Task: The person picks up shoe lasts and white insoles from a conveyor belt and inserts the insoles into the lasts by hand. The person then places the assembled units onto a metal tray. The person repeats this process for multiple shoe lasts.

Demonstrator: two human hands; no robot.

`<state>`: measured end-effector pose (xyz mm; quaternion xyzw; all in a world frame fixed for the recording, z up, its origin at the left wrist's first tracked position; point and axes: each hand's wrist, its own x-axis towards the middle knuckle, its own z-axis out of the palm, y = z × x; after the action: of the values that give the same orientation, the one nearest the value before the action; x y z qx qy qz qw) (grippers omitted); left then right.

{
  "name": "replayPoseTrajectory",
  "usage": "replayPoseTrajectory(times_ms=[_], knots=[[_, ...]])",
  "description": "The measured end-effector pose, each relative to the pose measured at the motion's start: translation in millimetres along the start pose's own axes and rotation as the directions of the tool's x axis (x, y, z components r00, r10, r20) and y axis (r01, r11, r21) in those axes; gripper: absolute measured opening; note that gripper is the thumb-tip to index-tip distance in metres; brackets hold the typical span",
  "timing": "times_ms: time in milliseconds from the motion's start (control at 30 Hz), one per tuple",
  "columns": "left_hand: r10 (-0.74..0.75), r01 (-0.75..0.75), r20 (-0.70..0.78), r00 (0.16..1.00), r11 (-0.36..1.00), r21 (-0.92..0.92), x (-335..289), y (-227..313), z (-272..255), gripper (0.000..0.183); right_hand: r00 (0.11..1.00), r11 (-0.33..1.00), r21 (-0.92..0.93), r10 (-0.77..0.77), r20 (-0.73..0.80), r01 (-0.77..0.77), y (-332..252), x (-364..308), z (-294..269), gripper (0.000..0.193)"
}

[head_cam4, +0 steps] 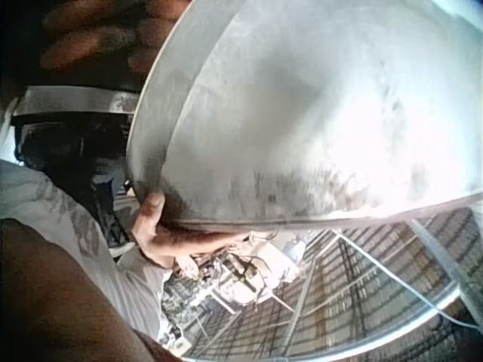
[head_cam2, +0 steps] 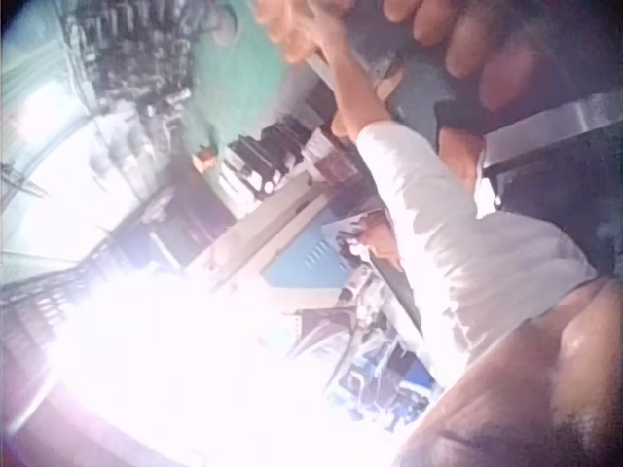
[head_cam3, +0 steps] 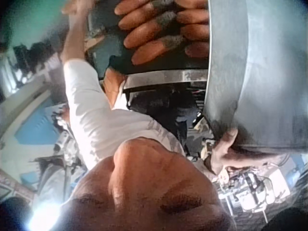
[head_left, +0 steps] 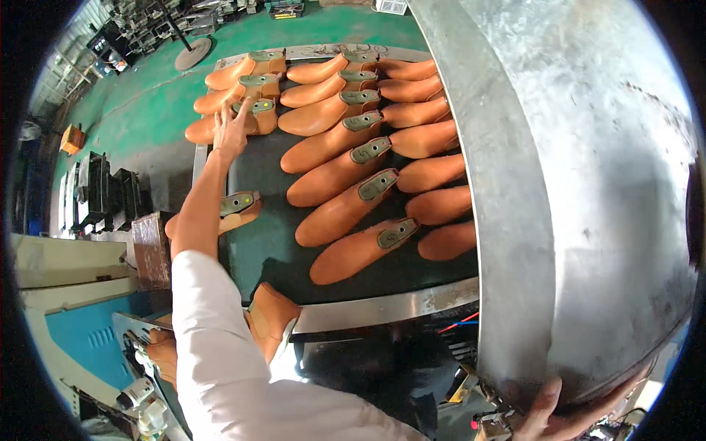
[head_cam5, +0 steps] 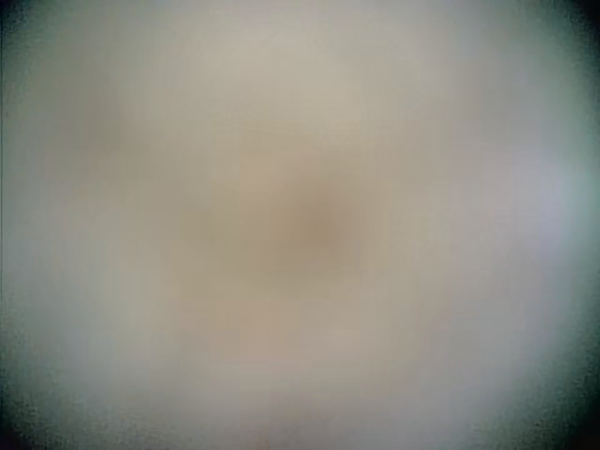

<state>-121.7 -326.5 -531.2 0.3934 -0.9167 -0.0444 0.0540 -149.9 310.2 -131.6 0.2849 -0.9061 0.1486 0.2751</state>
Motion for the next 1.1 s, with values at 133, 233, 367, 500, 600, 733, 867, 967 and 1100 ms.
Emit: replayPoseTrajectory(times_ms=[133, 233, 367, 500, 600, 733, 867, 967, 1100], knots=[[0.181, -0.045, 0.256, 0.950, 0.887, -0.460, -109, -11, -67, 0.087, 0.997, 1.000, -0.003, -0.003, 0.082, 0.004, -2, 5, -8, 0.120], [0.219, -0.185, 0.415, 0.883, 0.975, -0.121, -193, -6, -108, 0.075, 0.978, 0.975, 0.116, 0.197, -0.068, -0.188, -12, -12, 13, 0.083], [0.057, -0.094, 0.270, 0.961, 0.988, 0.125, -199, -8, -76, 0.056, 0.998, 0.990, 0.122, 0.067, -0.015, -0.064, -10, 1, 10, 0.088], [0.038, -0.049, 0.182, 0.983, 0.997, 0.055, -136, -6, -65, 0.053, 1.000, 0.998, 0.063, -0.026, -0.016, 0.027, -3, 2, 7, 0.087], [0.083, -0.102, 0.116, 0.990, 0.981, 0.168, -82, -12, -33, 0.054, 0.999, 0.997, 0.061, -0.039, -0.003, 0.039, -3, 2, 5, 0.088], [0.054, -0.077, 0.165, 0.985, 0.987, 0.139, -46, 18, -15, 0.070, 0.999, 0.997, 0.075, -0.035, 0.012, 0.034, 0, -1, 2, 0.091], [0.126, -0.116, -0.050, 0.991, 0.979, 0.169, -71, 21, -1, 0.086, 0.995, 0.989, 0.110, -0.101, -0.021, 0.103, 8, 3, 5, 0.092], [0.123, -0.124, 0.062, 0.990, 0.992, 0.013, -130, 42, -42, 0.075, 0.989, 0.988, 0.104, -0.099, -0.114, 0.111, 5, 3, 14, 0.082], [0.310, -0.229, 0.433, 0.846, 0.946, -0.230, -250, 10, -77, 0.066, 0.968, 0.978, 0.116, -0.150, -0.200, 0.176, 1, 6, 21, 0.075]])
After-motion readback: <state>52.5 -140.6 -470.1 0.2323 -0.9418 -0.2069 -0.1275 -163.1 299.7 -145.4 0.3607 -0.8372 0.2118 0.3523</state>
